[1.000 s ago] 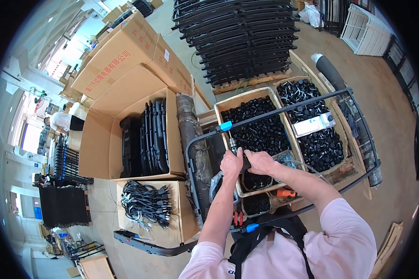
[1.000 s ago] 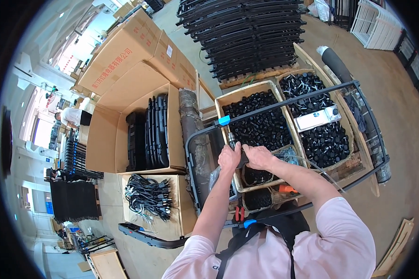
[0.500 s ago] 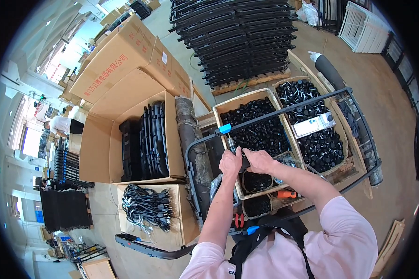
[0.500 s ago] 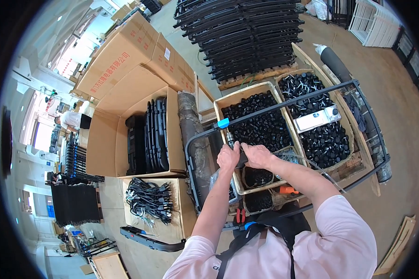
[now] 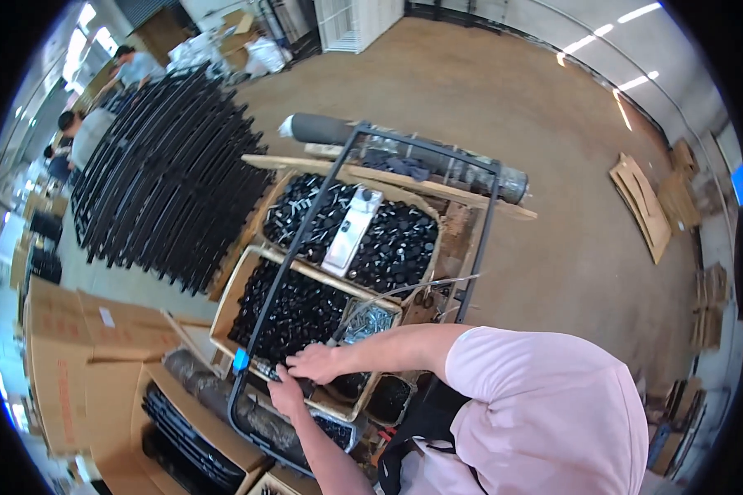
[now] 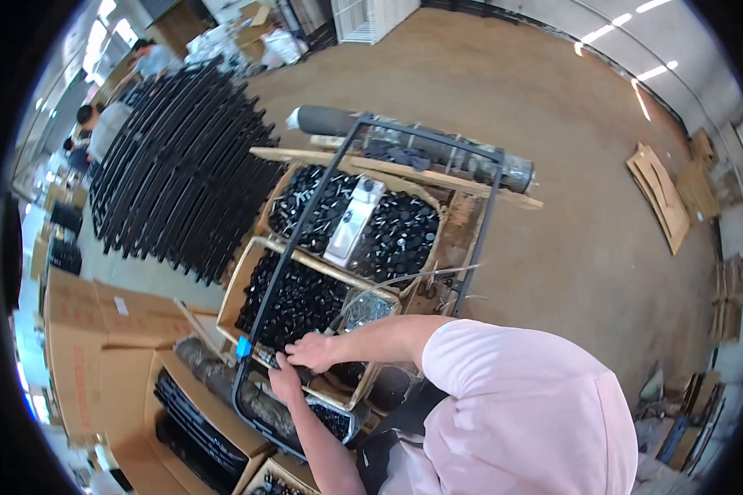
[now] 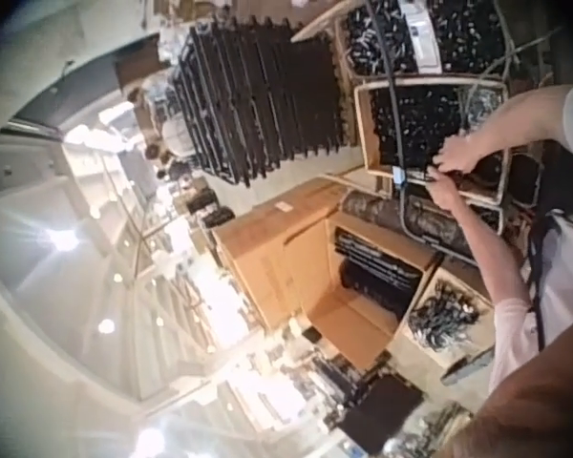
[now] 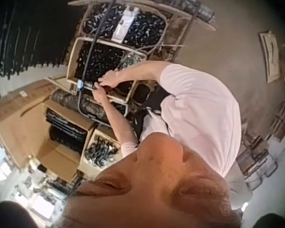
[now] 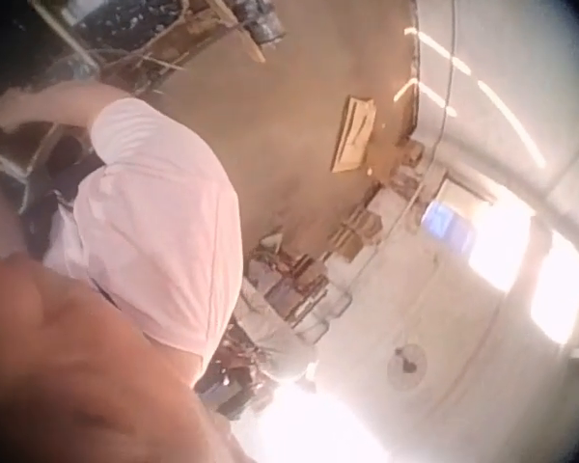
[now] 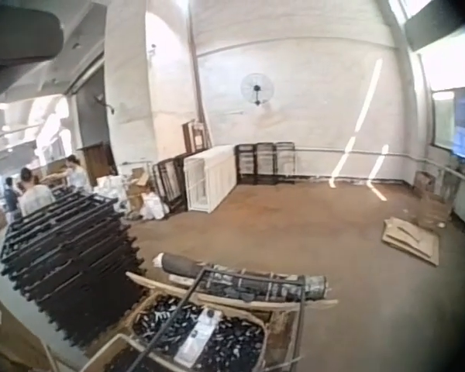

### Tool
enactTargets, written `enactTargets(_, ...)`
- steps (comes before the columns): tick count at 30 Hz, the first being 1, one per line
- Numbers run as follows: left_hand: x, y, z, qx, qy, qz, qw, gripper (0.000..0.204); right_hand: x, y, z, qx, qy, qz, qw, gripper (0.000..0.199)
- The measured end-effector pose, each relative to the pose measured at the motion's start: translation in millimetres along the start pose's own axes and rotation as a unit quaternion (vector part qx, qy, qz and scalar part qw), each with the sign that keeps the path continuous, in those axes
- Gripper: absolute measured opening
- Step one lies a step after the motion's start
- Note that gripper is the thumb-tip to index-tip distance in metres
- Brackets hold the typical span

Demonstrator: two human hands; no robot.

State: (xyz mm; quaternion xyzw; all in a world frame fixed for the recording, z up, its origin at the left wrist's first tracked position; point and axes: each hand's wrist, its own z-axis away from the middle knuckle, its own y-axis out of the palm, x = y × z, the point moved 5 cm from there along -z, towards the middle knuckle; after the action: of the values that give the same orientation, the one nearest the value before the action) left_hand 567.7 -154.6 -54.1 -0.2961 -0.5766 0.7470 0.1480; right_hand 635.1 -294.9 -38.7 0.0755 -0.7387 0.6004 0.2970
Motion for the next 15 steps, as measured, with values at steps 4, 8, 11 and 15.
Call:
enactTargets(4, -7, -1, 3, 0.002, 0.005, -0.009, 1.0, 0.08, -1, -3, 7, 0.0, 0.003, 0.024, 1.0, 0.047)
enactTargets(8, 11, -17, 7, 0.018, -0.025, -0.02, 0.999, 0.08, 17, -1, -3, -0.002, -0.017, -0.015, 1.0, 0.045)
enactTargets(11, 15, -17, 21, 0.018, -0.055, -0.004, 0.998, 0.08, 20, 9, 4, 0.022, -0.011, -0.032, 0.999, 0.047)
enactTargets(15, 8, -18, 38, 0.048, -0.065, 0.065, 0.995, 0.076, 20, 10, 18, 0.065, 0.033, -0.001, 0.997, 0.05)
